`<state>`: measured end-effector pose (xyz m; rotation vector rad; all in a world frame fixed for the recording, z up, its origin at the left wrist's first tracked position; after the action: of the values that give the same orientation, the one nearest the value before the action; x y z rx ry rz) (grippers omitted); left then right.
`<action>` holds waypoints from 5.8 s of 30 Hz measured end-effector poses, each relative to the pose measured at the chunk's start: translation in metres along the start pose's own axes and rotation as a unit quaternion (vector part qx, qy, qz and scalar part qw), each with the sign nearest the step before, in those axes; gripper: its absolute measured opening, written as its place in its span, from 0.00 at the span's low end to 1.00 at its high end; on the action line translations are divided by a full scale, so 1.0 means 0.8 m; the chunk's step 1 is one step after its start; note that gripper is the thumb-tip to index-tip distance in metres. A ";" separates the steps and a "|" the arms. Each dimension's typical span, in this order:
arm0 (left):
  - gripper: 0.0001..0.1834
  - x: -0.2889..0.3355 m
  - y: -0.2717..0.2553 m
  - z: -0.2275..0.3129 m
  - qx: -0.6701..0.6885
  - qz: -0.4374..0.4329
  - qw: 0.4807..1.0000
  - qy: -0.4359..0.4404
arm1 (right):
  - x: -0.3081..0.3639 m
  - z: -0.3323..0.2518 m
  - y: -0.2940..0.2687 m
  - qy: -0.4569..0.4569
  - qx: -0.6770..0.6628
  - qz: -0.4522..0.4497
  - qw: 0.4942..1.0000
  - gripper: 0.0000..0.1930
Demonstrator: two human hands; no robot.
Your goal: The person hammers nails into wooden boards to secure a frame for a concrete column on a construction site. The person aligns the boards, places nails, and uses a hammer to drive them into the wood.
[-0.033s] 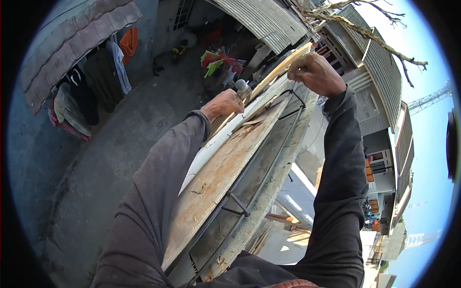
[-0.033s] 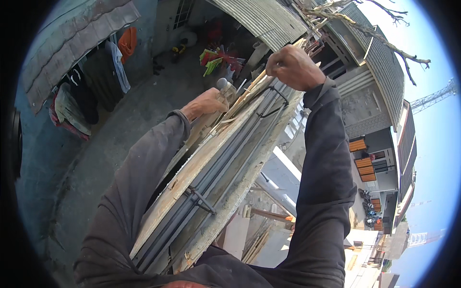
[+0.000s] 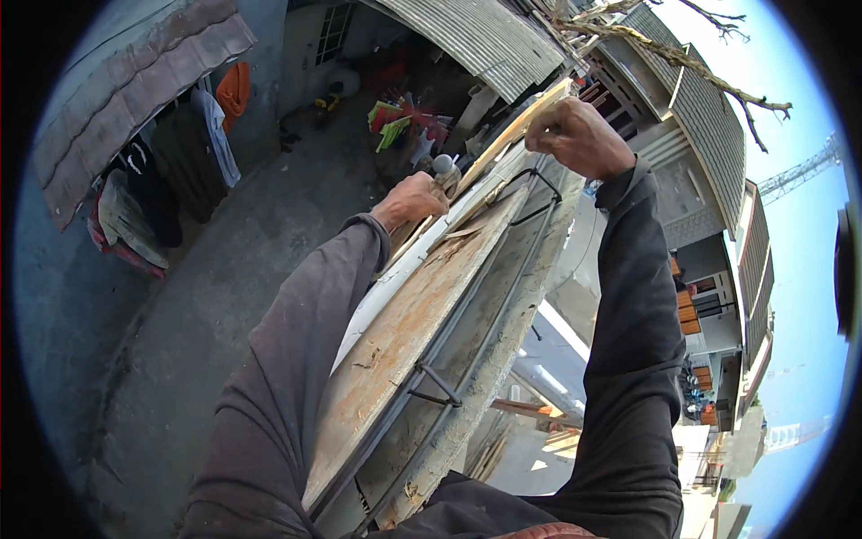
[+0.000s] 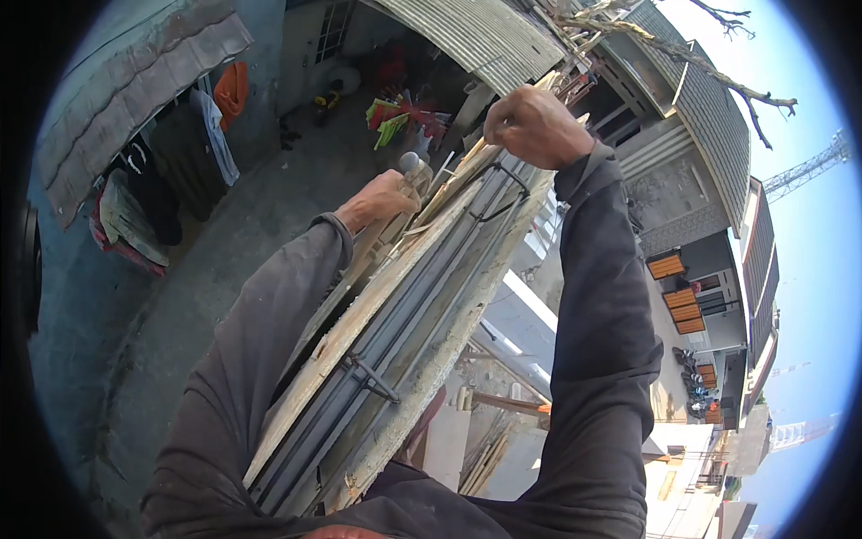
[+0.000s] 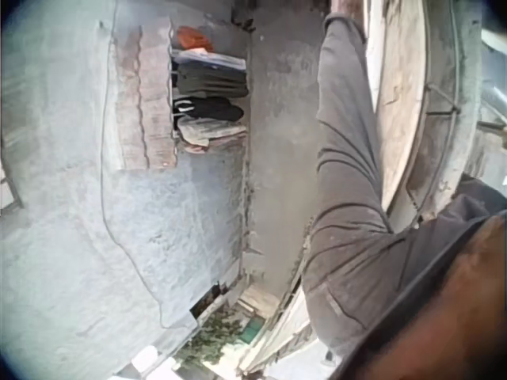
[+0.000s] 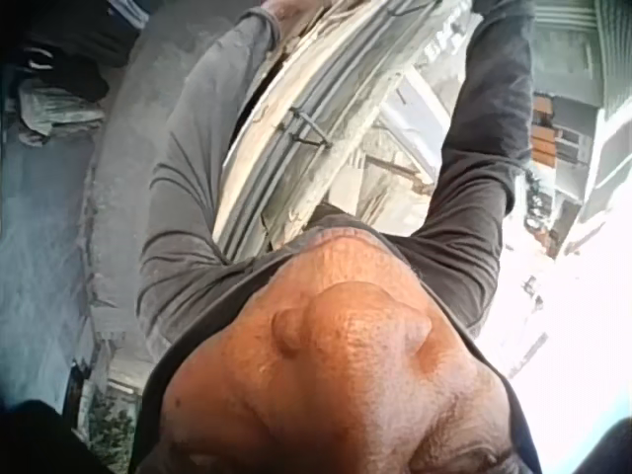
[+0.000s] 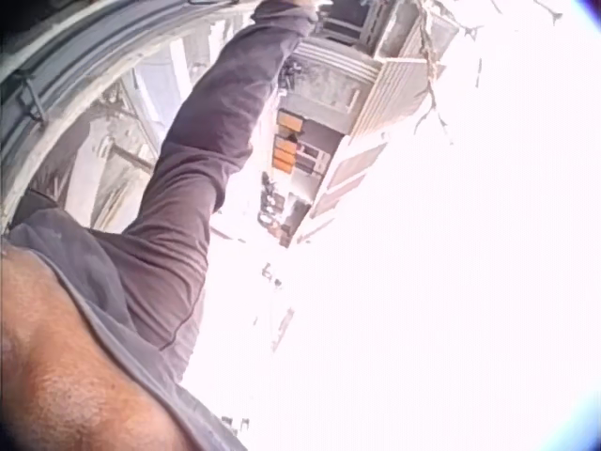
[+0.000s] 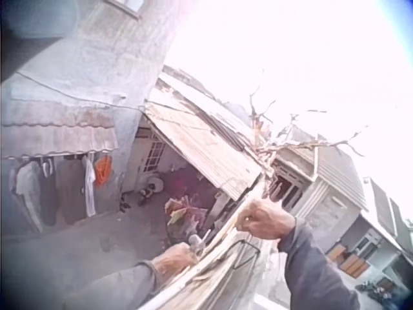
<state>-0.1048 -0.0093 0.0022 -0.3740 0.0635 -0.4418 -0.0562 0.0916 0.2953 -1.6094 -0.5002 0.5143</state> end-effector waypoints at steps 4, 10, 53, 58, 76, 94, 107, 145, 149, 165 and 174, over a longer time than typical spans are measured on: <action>0.15 -0.001 0.023 -0.006 0.003 -0.073 0.995 -0.062 | 0.015 -0.005 -0.005 0.013 0.033 -0.011 0.999 0.06; 0.10 0.036 0.046 -0.023 0.308 -0.114 0.935 -0.133 | 0.010 -0.016 -0.013 0.044 0.054 0.037 0.997 0.05; 0.10 0.128 -0.076 0.237 0.165 -0.003 0.984 0.062 | 0.076 -0.022 -0.036 0.117 0.008 0.217 0.969 0.11; 0.10 0.128 -0.068 0.232 0.135 -0.032 0.986 0.088 | 0.130 0.008 -0.031 0.076 -0.061 0.243 0.965 0.08; 0.31 0.145 -0.068 0.297 -0.299 0.120 0.940 0.114 | 0.205 0.057 0.164 0.151 -0.439 0.326 0.824 0.12; 0.50 0.143 -0.051 0.325 -0.467 0.098 0.876 0.072 | 0.228 0.021 0.111 0.189 -0.341 0.412 0.824 0.11; 0.49 0.138 -0.028 0.345 -0.563 0.055 0.822 0.066 | 0.209 0.043 0.176 0.157 -0.512 0.357 0.765 0.13; 0.39 0.121 -0.021 0.337 -0.517 0.050 0.838 0.165 | 0.231 -0.055 0.404 0.319 -0.389 0.346 0.792 0.08; 0.40 0.121 -0.020 0.344 -0.522 0.065 0.827 0.199 | 0.247 -0.061 0.385 0.370 -0.307 0.334 0.811 0.08; 0.39 0.123 -0.013 0.347 -0.535 0.055 0.828 0.156 | 0.222 0.003 0.286 0.266 -0.216 0.208 0.916 0.10; 0.40 0.121 -0.018 0.346 -0.536 0.068 0.824 0.169 | 0.235 0.047 0.330 0.297 -0.426 0.340 0.784 0.14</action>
<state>0.0158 0.0309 0.2672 -1.3953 0.7062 -0.2863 0.0777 0.2086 0.0223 -2.7160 0.4519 0.2547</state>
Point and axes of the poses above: each hand's wrist, its own x-axis away from the middle knuckle, its own y-axis out of the palm, z = x × y, the point moved 8 cm from there along -x, towards the middle knuckle, and after that the axes turned 1 degree about -x, right-handed, at the moved point
